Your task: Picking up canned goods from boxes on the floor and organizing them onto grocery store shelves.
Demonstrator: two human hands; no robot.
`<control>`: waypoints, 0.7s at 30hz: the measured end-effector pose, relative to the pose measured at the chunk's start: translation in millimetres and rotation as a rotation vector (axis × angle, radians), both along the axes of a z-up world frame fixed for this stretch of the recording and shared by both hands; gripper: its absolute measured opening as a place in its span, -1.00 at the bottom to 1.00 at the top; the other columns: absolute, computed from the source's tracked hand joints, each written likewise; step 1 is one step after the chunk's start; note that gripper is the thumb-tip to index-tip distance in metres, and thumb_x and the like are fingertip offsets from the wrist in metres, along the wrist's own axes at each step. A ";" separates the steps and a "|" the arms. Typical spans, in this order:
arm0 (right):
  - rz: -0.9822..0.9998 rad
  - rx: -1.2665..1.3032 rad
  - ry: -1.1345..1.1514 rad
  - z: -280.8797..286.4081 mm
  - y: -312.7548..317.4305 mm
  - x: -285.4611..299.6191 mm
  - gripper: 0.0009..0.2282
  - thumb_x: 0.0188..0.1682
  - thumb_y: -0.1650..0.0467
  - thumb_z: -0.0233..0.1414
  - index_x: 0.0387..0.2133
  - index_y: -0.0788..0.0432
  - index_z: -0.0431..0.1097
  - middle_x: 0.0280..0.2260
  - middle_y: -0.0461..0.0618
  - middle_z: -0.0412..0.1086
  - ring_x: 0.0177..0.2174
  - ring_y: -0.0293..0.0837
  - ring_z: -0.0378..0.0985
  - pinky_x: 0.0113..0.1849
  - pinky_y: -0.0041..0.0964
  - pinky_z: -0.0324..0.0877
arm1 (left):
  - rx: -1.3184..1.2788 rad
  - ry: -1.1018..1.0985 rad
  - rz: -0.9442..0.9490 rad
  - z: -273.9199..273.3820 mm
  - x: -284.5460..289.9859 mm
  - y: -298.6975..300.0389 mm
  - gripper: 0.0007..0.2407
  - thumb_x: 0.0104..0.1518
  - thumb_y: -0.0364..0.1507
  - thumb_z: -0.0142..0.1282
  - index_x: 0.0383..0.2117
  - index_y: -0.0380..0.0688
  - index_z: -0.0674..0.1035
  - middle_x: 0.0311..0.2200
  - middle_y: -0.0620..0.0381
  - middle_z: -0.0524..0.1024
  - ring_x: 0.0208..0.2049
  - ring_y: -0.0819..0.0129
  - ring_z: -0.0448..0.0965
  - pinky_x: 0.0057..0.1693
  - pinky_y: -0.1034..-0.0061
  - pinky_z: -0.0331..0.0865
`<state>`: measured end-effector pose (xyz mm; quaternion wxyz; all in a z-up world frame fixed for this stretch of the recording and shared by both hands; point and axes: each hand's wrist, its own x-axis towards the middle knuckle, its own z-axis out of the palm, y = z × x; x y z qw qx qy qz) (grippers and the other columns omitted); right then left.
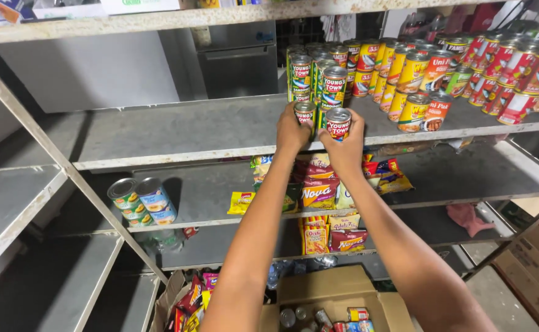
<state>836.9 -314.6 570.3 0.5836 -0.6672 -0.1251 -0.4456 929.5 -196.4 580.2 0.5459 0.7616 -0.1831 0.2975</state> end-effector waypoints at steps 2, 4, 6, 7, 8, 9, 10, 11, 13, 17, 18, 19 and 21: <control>0.031 0.014 -0.014 0.9 0.1 4.2 -0.44 -0.12 0.56 0.25 0.12 0.29 0.10 -0.04 0.05 0.31 -0.10 -0.24 0.46 -0.06 -0.38 0.42 | 0.000 0.052 0.004 5.6 5.5 -3.6 -0.43 -0.09 -0.52 0.35 0.14 -0.21 0.41 0.01 -0.25 0.51 0.06 -0.15 0.52 0.15 0.21 0.40; 0.062 0.027 -0.026 1.7 0.6 5.6 -0.44 -0.11 0.58 0.24 0.12 0.29 0.10 -0.04 0.04 0.31 -0.10 -0.25 0.46 -0.07 -0.39 0.43 | -0.001 0.106 0.009 6.6 11.1 -7.4 -0.44 -0.10 -0.52 0.35 0.13 -0.19 0.41 0.01 -0.24 0.51 0.06 -0.13 0.53 0.13 0.22 0.41; 0.126 0.078 -0.013 0.2 1.5 4.2 -0.44 -0.12 0.59 0.23 0.11 0.30 0.08 -0.04 0.03 0.32 -0.11 -0.26 0.47 -0.08 -0.41 0.43 | 0.040 0.073 0.030 0.8 17.2 -11.9 -0.46 -0.04 -0.53 0.34 0.13 -0.21 0.40 0.00 -0.25 0.52 0.06 -0.15 0.52 0.16 0.20 0.40; 0.127 0.077 -0.017 1.3 1.8 4.9 -0.44 -0.12 0.59 0.23 0.11 0.30 0.08 -0.04 0.03 0.32 -0.11 -0.26 0.47 -0.08 -0.41 0.43 | 0.039 0.069 0.030 2.1 19.6 -13.7 -0.46 -0.04 -0.53 0.34 0.13 -0.21 0.40 0.00 -0.25 0.52 0.06 -0.15 0.52 0.16 0.20 0.40; 0.135 0.082 -0.017 2.5 1.9 5.7 -0.44 -0.12 0.60 0.23 0.11 0.30 0.08 -0.04 0.03 0.33 -0.11 -0.27 0.47 -0.08 -0.41 0.43 | 0.028 0.079 0.034 3.5 22.0 -15.7 -0.44 -0.06 -0.54 0.34 0.14 -0.21 0.39 0.00 -0.26 0.50 0.05 -0.16 0.52 0.14 0.20 0.41; 0.141 0.087 -0.014 2.4 1.2 5.4 -0.44 -0.12 0.60 0.23 0.11 0.30 0.08 -0.04 0.03 0.34 -0.12 -0.27 0.48 -0.08 -0.42 0.43 | 0.016 0.094 0.035 3.4 23.4 -18.6 -0.43 -0.08 -0.55 0.34 0.14 -0.21 0.37 0.00 -0.27 0.47 0.05 -0.17 0.51 0.13 0.21 0.41; 0.140 0.086 -0.015 2.8 0.2 6.0 -0.44 -0.12 0.60 0.23 0.11 0.30 0.08 -0.04 0.03 0.34 -0.12 -0.27 0.48 -0.08 -0.42 0.43 | 0.016 0.092 0.034 4.0 25.4 -19.7 -0.43 -0.08 -0.55 0.34 0.14 -0.21 0.37 0.00 -0.27 0.47 0.05 -0.17 0.51 0.13 0.21 0.41; 0.140 0.086 -0.015 1.9 -0.3 5.9 -0.45 -0.12 0.60 0.23 0.10 0.30 0.08 -0.04 0.03 0.34 -0.11 -0.27 0.48 -0.08 -0.42 0.43 | 0.016 0.109 0.038 3.3 26.6 -20.3 -0.44 -0.07 -0.56 0.33 0.13 -0.21 0.38 0.00 -0.26 0.48 0.05 -0.16 0.51 0.13 0.20 0.41; 0.140 0.088 -0.014 1.9 -1.1 5.0 -0.45 -0.12 0.60 0.23 0.10 0.30 0.08 -0.04 0.03 0.34 -0.11 -0.28 0.48 -0.08 -0.42 0.43 | 0.018 0.126 0.042 0.7 31.2 -22.3 -0.46 -0.06 -0.56 0.31 0.13 -0.20 0.39 0.00 -0.26 0.49 0.05 -0.15 0.52 0.13 0.20 0.41; 0.130 0.098 0.000 1.6 -1.9 4.1 -0.46 -0.12 0.59 0.25 0.09 0.30 0.10 -0.06 0.02 0.35 -0.14 -0.28 0.47 -0.10 -0.43 0.43 | 0.023 0.094 0.068 -5.4 42.8 -27.3 -0.48 -0.04 -0.58 0.26 0.12 -0.25 0.36 -0.01 -0.30 0.48 0.04 -0.21 0.50 0.13 0.17 0.40; 0.127 0.096 -0.001 0.6 -2.7 4.4 -0.46 -0.12 0.59 0.25 0.09 0.31 0.11 -0.07 0.02 0.35 -0.14 -0.28 0.47 -0.10 -0.42 0.43 | 0.035 0.084 0.086 -6.4 45.4 -29.3 -0.50 -0.03 -0.59 0.25 0.11 -0.27 0.35 -0.01 -0.32 0.47 0.04 -0.23 0.49 0.14 0.15 0.40; 0.126 0.098 0.001 -0.2 -3.7 4.0 -0.46 -0.12 0.59 0.25 0.09 0.31 0.11 -0.07 0.02 0.35 -0.14 -0.28 0.47 -0.10 -0.42 0.43 | 0.037 0.087 0.085 -4.7 42.9 -28.7 -0.50 -0.03 -0.59 0.25 0.11 -0.27 0.35 -0.01 -0.32 0.47 0.04 -0.23 0.49 0.14 0.15 0.40; 0.144 0.103 -0.010 -1.0 -5.2 3.6 -0.47 -0.11 0.58 0.25 0.08 0.31 0.11 -0.07 0.02 0.35 -0.14 -0.28 0.47 -0.09 -0.42 0.44 | 0.032 0.108 0.101 -0.2 38.4 -27.1 -0.52 -0.02 -0.60 0.21 0.09 -0.25 0.37 -0.02 -0.31 0.47 0.03 -0.24 0.48 0.12 0.13 0.39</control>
